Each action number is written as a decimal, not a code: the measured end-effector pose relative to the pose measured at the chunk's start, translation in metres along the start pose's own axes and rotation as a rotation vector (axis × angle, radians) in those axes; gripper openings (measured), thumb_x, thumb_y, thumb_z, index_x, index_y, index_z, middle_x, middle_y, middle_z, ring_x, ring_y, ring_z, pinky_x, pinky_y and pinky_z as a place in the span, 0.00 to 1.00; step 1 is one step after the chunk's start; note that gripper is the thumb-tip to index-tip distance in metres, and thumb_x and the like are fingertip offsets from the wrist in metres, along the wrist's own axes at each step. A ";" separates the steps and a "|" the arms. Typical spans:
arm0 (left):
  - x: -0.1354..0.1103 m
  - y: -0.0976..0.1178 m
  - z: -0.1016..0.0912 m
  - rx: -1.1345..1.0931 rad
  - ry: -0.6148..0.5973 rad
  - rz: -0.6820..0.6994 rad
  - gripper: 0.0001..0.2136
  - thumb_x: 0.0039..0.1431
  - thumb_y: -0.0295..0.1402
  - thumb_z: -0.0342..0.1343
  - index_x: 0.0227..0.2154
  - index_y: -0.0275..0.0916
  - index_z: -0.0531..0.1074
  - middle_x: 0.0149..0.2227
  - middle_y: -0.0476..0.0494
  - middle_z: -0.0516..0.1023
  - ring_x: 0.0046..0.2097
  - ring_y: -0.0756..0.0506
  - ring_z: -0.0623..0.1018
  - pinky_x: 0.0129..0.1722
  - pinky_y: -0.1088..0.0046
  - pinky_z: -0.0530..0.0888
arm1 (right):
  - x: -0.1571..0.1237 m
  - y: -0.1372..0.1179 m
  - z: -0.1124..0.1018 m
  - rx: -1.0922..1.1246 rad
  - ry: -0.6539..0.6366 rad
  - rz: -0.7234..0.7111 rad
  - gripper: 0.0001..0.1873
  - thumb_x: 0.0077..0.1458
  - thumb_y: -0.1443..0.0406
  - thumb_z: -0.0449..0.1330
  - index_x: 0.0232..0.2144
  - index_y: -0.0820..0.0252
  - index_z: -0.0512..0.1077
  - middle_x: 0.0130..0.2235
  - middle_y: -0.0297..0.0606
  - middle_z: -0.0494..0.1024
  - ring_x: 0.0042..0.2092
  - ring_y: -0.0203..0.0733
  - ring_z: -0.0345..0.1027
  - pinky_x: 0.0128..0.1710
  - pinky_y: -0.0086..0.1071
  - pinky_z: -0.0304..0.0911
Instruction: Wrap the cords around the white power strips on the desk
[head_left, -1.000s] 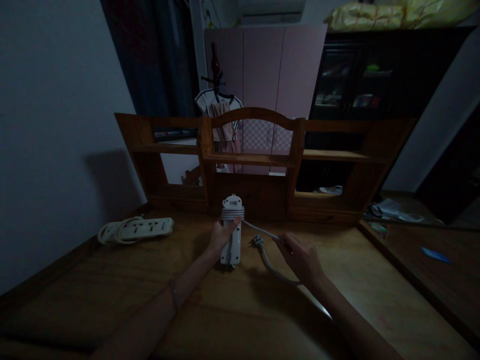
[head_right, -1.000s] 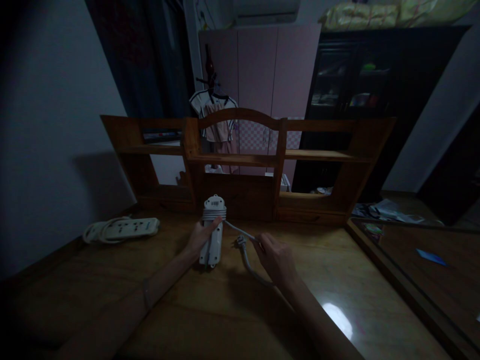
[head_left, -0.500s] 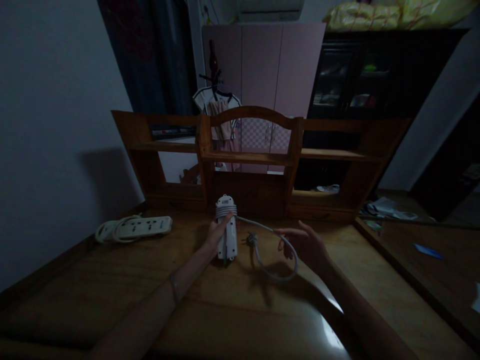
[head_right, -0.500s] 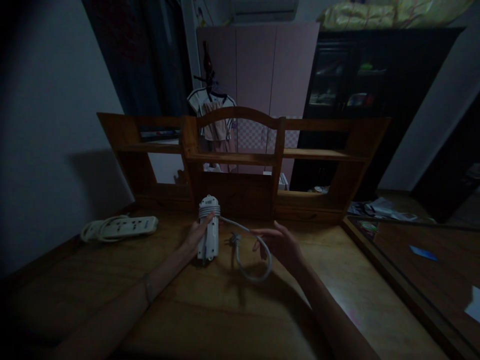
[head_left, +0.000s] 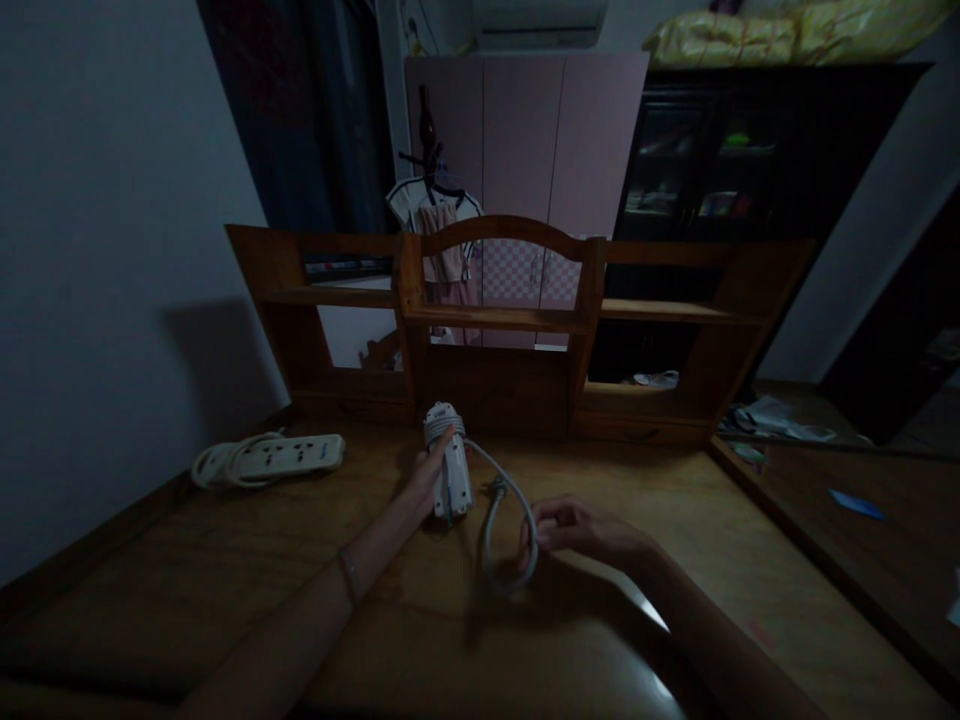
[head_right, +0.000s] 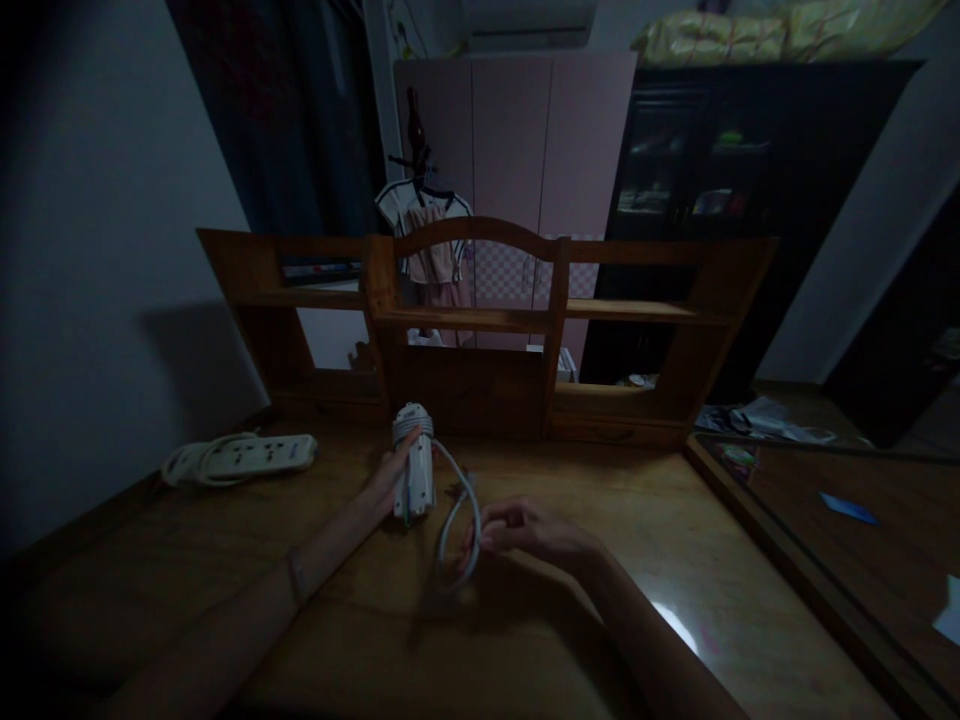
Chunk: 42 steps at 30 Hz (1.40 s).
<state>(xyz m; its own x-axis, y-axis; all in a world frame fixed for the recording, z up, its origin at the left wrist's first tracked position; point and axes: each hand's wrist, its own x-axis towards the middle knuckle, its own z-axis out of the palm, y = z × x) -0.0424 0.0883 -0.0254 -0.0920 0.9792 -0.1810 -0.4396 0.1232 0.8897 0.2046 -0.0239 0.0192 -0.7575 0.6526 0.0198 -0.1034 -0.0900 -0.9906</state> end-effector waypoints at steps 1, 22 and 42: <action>-0.001 0.000 0.000 0.001 -0.008 0.000 0.22 0.46 0.48 0.67 0.33 0.31 0.76 0.27 0.40 0.79 0.23 0.47 0.77 0.21 0.76 0.71 | -0.001 -0.003 -0.003 0.025 0.030 -0.040 0.14 0.52 0.59 0.65 0.35 0.66 0.75 0.34 0.41 0.76 0.37 0.39 0.70 0.40 0.32 0.62; -0.003 -0.016 0.010 0.037 -0.083 -0.051 0.22 0.49 0.47 0.65 0.36 0.30 0.77 0.33 0.34 0.81 0.30 0.44 0.80 0.26 0.75 0.75 | -0.058 -0.033 -0.084 -1.824 1.379 -0.198 0.12 0.61 0.61 0.54 0.29 0.60 0.71 0.29 0.37 0.75 0.30 0.40 0.69 0.27 0.30 0.52; -0.043 -0.007 0.023 0.162 -0.521 -0.082 0.22 0.49 0.49 0.64 0.34 0.31 0.75 0.26 0.38 0.79 0.24 0.46 0.77 0.22 0.76 0.71 | 0.021 0.032 -0.025 -1.550 0.552 -0.358 0.20 0.63 0.69 0.50 0.57 0.59 0.59 0.46 0.44 0.76 0.47 0.46 0.70 0.55 0.48 0.57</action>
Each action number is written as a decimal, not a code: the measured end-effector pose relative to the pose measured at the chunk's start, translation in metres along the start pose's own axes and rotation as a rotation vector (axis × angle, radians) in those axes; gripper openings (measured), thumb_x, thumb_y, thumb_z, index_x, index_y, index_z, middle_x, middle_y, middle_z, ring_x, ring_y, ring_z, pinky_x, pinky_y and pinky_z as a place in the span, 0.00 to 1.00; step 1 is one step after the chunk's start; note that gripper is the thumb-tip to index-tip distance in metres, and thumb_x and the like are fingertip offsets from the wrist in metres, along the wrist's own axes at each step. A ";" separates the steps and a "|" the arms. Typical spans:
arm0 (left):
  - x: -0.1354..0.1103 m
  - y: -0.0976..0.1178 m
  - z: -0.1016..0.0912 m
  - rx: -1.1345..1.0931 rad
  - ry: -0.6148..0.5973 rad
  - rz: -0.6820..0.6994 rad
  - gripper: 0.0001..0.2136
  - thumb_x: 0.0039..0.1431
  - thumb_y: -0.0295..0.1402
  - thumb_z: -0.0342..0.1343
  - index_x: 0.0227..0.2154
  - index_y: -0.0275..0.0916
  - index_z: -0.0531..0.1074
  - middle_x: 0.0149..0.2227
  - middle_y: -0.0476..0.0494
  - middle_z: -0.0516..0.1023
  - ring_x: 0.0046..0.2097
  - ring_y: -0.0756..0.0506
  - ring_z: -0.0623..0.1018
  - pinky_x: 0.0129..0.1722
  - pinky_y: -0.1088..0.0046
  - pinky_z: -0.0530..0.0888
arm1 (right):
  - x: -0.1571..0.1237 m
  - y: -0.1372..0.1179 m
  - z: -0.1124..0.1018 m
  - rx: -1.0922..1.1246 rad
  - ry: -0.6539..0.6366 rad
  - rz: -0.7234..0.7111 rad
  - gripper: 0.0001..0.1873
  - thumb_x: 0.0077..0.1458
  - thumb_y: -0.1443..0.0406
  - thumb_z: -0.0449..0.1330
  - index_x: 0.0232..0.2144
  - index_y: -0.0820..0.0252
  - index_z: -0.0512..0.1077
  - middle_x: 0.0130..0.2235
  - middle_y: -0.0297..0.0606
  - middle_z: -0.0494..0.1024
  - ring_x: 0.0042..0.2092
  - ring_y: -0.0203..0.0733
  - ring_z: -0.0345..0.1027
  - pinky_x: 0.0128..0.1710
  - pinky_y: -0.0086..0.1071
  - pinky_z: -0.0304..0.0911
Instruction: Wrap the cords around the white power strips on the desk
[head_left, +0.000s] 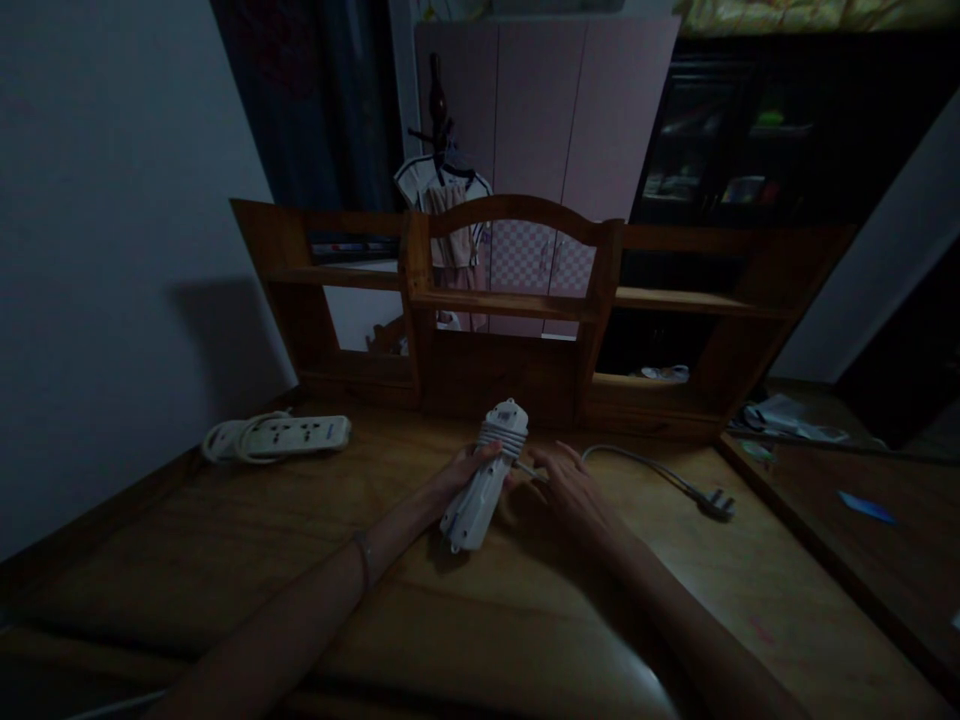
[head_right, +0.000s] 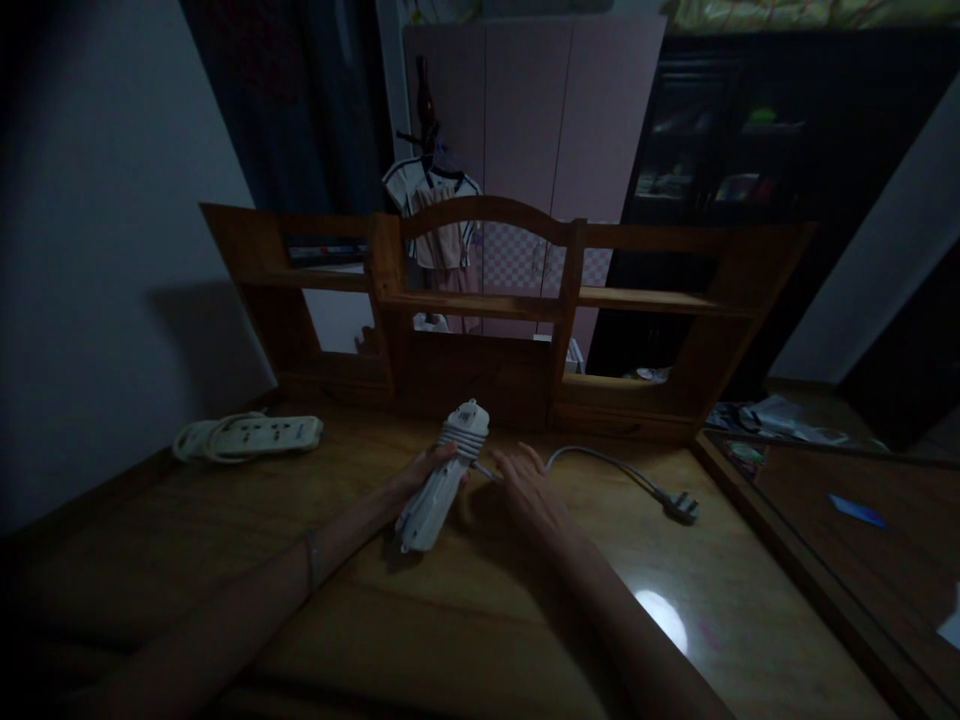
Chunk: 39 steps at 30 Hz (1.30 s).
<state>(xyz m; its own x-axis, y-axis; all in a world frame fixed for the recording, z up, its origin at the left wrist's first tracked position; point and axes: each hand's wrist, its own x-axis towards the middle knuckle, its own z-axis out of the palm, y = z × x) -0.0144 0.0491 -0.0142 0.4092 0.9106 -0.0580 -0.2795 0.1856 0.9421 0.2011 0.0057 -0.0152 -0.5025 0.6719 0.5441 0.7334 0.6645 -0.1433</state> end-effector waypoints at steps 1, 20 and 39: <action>0.000 0.000 0.000 0.005 -0.012 -0.001 0.22 0.49 0.49 0.64 0.34 0.30 0.75 0.26 0.37 0.79 0.24 0.46 0.77 0.22 0.76 0.71 | -0.001 0.000 0.000 -0.005 -0.016 0.020 0.14 0.64 0.68 0.50 0.52 0.59 0.64 0.43 0.44 0.76 0.43 0.45 0.71 0.48 0.42 0.63; -0.005 0.005 0.014 0.162 0.098 0.114 0.23 0.47 0.48 0.66 0.38 0.32 0.73 0.29 0.37 0.80 0.26 0.44 0.80 0.23 0.76 0.73 | -0.007 0.000 -0.011 -0.246 -0.006 -0.002 0.11 0.67 0.62 0.49 0.39 0.57 0.70 0.32 0.36 0.72 0.27 0.36 0.63 0.26 0.31 0.46; -0.019 0.019 0.016 0.226 -0.217 0.104 0.23 0.43 0.32 0.70 0.45 0.35 0.74 0.45 0.32 0.78 0.46 0.36 0.79 0.44 0.65 0.75 | -0.007 0.004 -0.031 -0.287 0.173 0.041 0.14 0.67 0.62 0.49 0.34 0.59 0.71 0.29 0.37 0.73 0.27 0.36 0.62 0.27 0.33 0.45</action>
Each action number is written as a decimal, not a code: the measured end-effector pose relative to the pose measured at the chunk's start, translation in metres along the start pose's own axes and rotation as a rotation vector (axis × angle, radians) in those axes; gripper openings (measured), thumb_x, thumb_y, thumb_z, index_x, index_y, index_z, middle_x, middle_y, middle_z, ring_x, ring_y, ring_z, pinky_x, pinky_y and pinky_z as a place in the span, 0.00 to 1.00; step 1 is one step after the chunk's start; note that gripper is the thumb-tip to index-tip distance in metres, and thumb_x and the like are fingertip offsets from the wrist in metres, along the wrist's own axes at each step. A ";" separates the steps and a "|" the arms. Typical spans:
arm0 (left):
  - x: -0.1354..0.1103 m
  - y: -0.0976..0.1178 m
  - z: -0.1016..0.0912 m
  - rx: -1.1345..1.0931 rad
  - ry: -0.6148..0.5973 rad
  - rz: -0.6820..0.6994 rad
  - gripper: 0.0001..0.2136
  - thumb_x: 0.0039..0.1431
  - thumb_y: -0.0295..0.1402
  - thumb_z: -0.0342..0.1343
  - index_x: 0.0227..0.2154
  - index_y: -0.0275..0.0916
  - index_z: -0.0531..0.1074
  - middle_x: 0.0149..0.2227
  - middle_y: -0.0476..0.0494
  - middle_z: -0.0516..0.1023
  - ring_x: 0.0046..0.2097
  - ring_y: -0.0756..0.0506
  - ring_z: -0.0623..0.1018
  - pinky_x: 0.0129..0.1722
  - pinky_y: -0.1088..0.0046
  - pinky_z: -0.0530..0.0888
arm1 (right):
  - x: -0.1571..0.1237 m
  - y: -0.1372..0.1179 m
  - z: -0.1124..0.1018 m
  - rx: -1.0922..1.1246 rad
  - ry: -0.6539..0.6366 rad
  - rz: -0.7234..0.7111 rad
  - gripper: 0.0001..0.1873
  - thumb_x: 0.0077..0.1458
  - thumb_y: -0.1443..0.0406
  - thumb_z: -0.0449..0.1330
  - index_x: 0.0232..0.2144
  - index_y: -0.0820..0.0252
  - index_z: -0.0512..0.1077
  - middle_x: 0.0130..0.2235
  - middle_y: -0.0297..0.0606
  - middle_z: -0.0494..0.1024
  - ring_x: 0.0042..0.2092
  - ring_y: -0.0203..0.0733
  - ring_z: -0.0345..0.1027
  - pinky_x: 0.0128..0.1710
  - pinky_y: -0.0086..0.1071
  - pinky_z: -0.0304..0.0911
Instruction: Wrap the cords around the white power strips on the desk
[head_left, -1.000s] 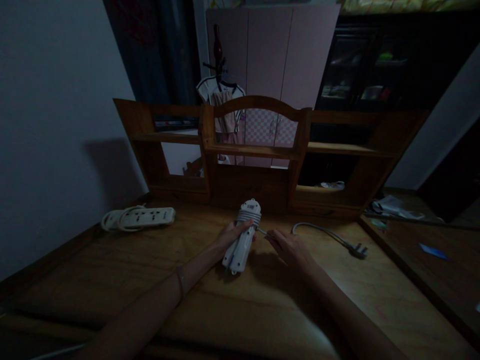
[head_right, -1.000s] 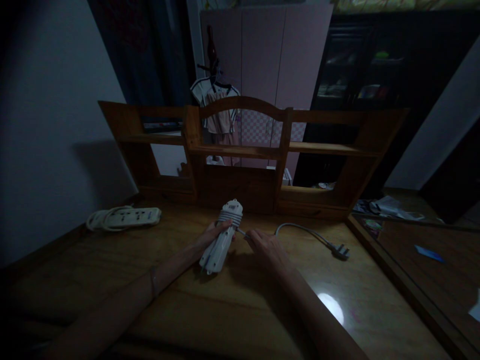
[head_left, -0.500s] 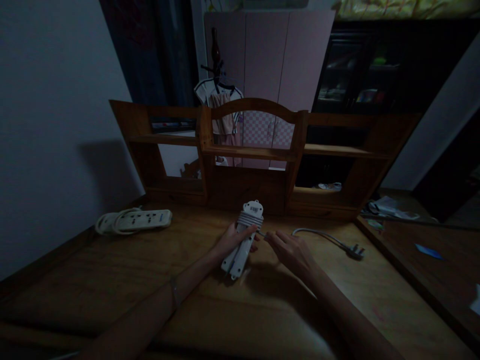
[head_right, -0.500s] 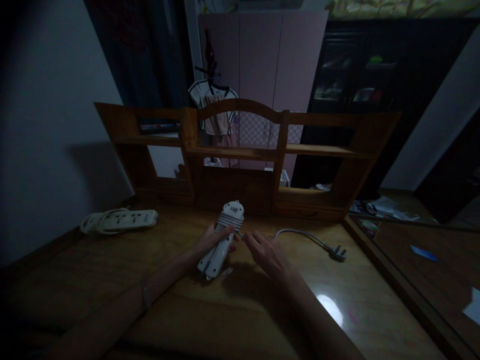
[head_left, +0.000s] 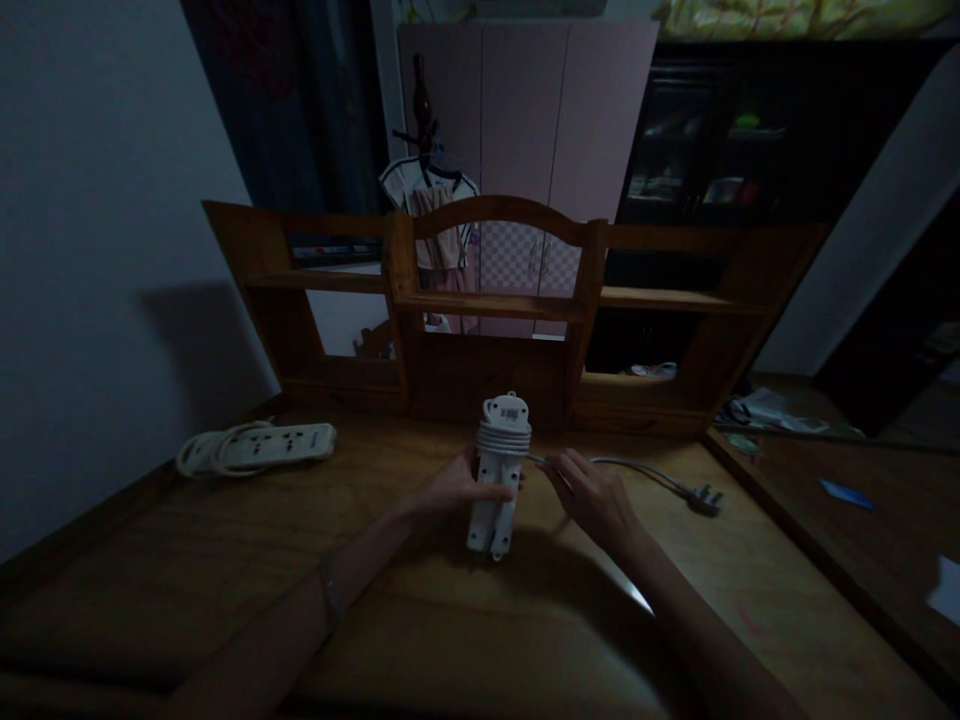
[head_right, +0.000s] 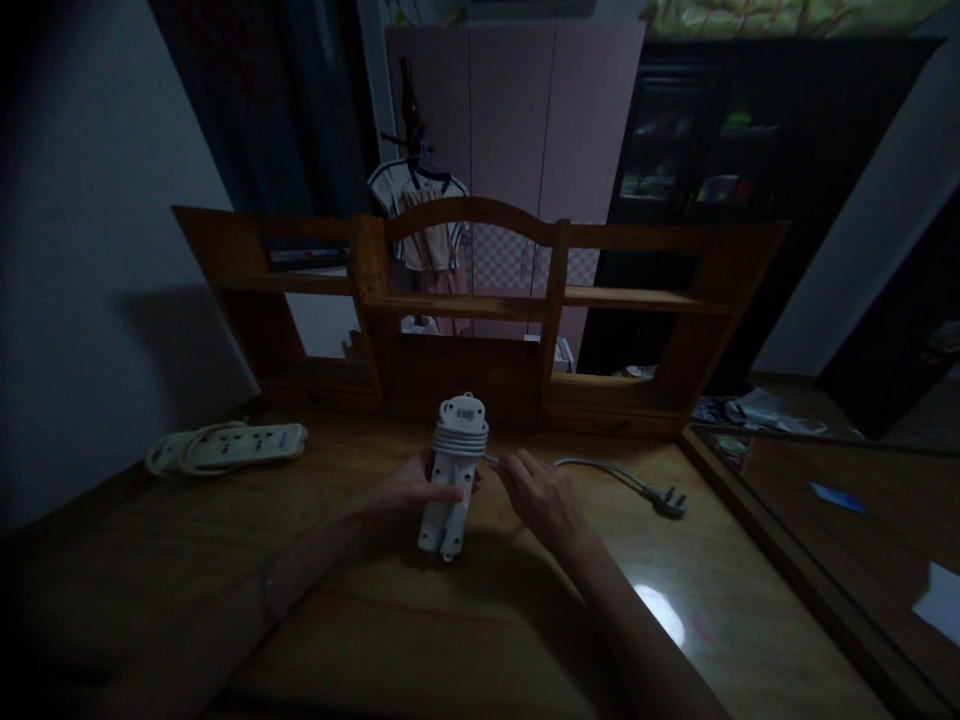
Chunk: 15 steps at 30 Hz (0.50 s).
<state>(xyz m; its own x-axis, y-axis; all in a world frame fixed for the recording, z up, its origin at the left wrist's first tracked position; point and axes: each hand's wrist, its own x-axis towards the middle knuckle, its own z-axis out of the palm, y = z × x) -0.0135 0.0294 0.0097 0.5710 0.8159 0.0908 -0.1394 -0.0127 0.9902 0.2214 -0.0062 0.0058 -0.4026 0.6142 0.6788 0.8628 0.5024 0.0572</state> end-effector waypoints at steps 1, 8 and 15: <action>0.001 -0.003 0.004 -0.026 0.009 -0.002 0.22 0.44 0.33 0.70 0.44 0.34 0.75 0.46 0.31 0.78 0.48 0.35 0.78 0.46 0.64 0.75 | 0.000 0.001 0.000 0.008 0.011 0.013 0.14 0.68 0.62 0.49 0.34 0.59 0.71 0.30 0.38 0.73 0.28 0.36 0.63 0.28 0.32 0.46; 0.002 -0.016 0.023 -0.253 0.115 -0.122 0.19 0.48 0.38 0.68 0.41 0.33 0.74 0.39 0.31 0.80 0.40 0.36 0.81 0.40 0.62 0.76 | 0.000 0.002 0.000 0.116 0.048 0.092 0.13 0.67 0.62 0.49 0.35 0.59 0.71 0.32 0.39 0.75 0.30 0.36 0.66 0.28 0.31 0.49; 0.006 -0.016 0.014 -0.023 0.203 -0.190 0.20 0.48 0.47 0.64 0.35 0.34 0.72 0.28 0.40 0.77 0.25 0.44 0.77 0.24 0.70 0.73 | -0.001 0.002 0.009 0.097 -0.094 0.142 0.13 0.66 0.59 0.51 0.34 0.59 0.71 0.32 0.38 0.76 0.29 0.37 0.67 0.27 0.30 0.48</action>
<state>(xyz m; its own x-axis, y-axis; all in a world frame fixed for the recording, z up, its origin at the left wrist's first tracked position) 0.0033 0.0263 -0.0042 0.4149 0.9017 -0.1219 -0.0645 0.1628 0.9846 0.2210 -0.0005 -0.0018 -0.3097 0.7351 0.6031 0.8813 0.4601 -0.1082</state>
